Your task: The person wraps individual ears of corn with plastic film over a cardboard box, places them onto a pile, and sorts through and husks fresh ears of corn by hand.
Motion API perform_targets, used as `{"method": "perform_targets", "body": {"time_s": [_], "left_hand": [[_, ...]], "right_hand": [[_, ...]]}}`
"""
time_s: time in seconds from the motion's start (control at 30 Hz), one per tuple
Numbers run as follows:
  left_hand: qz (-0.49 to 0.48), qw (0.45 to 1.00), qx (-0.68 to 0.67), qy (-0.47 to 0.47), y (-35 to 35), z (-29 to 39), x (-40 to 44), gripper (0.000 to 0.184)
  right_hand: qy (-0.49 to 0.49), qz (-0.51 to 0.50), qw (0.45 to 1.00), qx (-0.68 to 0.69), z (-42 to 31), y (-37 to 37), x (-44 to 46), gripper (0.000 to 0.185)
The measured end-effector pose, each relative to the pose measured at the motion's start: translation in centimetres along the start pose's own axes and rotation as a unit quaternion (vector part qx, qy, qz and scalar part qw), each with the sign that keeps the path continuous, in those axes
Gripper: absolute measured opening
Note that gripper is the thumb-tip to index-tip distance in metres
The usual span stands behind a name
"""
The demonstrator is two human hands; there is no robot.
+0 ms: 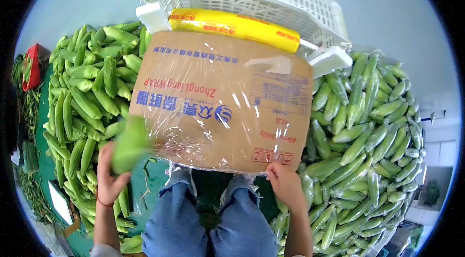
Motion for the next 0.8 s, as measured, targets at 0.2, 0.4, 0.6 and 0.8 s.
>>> {"method": "perform_targets", "body": {"time_s": [0.2,0.4,0.6,0.8], "left_hand": [[-0.098,0.963,0.046,-0.247,-8.5,6.1,13.6,0.055],[-0.135,0.960,0.085,-0.230,-9.2,7.1,15.1,0.062],[-0.052,0.982,0.148,-0.101,-8.7,3.7,3.7,0.053],[0.086,0.980,0.002,-0.177,-2.6,2.2,15.7,0.007]], "right_hand": [[0.000,-0.032,0.991,0.128,-1.1,2.3,-3.2,0.012],[0.254,0.071,0.952,0.154,-7.3,2.1,3.3,0.038],[0.323,0.251,0.908,-0.093,-6.8,-2.5,9.3,0.044],[0.324,0.301,0.893,-0.084,-7.7,-2.7,10.7,0.030]]}}
Point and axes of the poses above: each hand's wrist, its own x-axis towards the middle knuckle, its own y-axis out of the back of the hand, z = x × y, the point moved 1 cm from there along x, towards the middle knuckle, and after that the axes turned 8 degrees about -y, right-handed, at the moved point
